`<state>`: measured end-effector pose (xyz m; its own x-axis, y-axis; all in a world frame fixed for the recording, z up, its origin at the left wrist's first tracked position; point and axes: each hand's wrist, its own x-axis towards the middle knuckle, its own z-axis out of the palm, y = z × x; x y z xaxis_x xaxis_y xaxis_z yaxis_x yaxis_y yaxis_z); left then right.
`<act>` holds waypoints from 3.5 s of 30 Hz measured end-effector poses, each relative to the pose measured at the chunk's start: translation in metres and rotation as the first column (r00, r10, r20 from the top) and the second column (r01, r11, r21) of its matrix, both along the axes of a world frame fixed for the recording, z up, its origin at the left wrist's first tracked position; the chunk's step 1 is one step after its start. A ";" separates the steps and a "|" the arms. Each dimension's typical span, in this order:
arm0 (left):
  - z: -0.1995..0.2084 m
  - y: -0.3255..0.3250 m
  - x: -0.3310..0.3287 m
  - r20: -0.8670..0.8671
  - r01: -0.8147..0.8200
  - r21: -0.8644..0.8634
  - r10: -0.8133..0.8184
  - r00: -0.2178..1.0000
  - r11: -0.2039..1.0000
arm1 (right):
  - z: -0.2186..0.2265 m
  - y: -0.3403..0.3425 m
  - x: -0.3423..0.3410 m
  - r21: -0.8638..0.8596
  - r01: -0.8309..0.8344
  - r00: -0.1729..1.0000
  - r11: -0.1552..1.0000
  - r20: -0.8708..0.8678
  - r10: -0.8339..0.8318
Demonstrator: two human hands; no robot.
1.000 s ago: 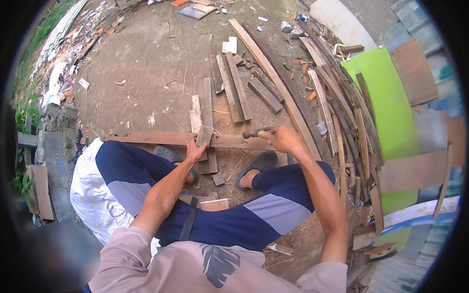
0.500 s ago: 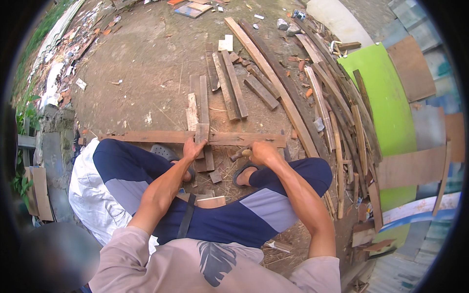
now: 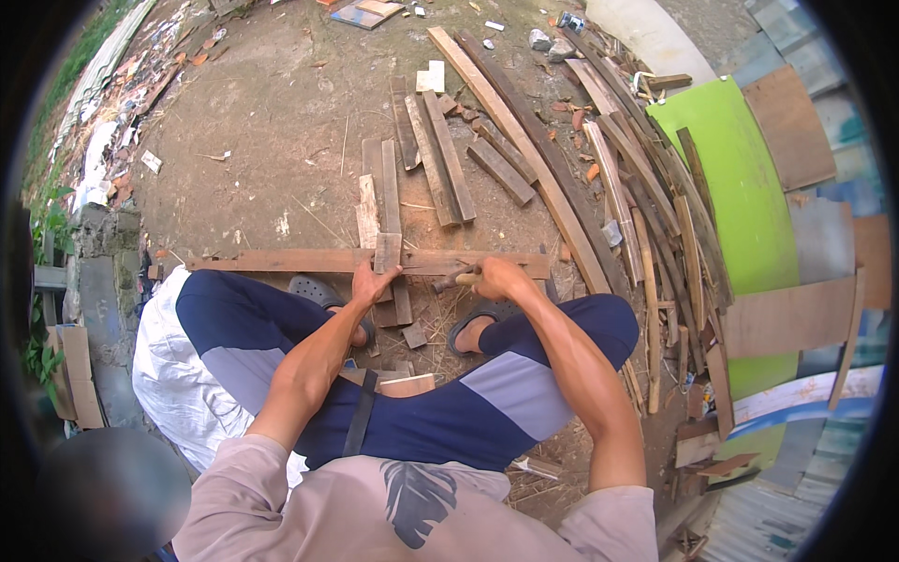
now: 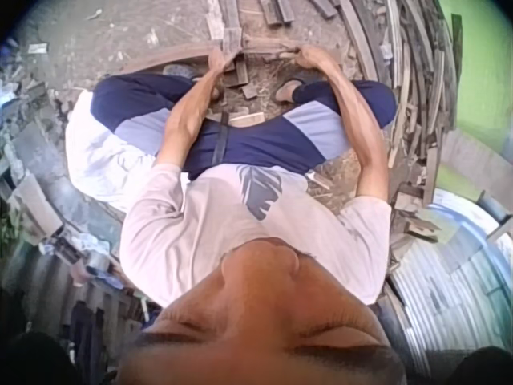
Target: The person sits on the ground and uses a hammer to repeatedly strike a wooden plank. They adjust the plank's position and continue hammering along its length.
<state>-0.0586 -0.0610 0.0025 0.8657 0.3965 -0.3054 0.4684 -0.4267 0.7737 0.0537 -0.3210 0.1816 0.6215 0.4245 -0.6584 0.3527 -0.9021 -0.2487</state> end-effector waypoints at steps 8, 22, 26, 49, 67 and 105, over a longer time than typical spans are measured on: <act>-0.010 -0.003 0.002 -0.051 -0.107 -0.035 0.105 0.993 0.994 | 0.016 0.015 -0.002 0.071 0.296 0.948 0.953 -0.141 -0.284; 0.025 -0.026 -0.007 0.135 0.078 0.443 -0.153 0.979 0.893 | 0.009 0.009 -0.002 0.115 0.053 0.998 0.992 -0.026 -0.050; 0.016 -0.030 -0.006 0.193 0.217 0.663 -0.444 0.875 0.716 | 0.017 0.002 -0.001 0.096 -0.070 0.998 0.993 -0.004 0.070; 0.021 -0.089 -0.020 0.007 0.576 0.598 -0.722 0.692 0.557 | 0.035 -0.019 0.003 -0.087 -0.166 0.980 0.982 0.098 0.174; 0.026 -0.013 0.005 -0.002 0.038 0.320 -0.039 0.999 0.947 | 0.018 -0.017 0.003 -0.084 -0.197 0.980 0.977 0.006 0.198; 0.009 -0.021 -0.007 0.026 -0.123 0.189 0.120 0.992 0.974 | -0.013 0.036 0.010 -0.183 -0.330 0.895 0.926 0.251 0.368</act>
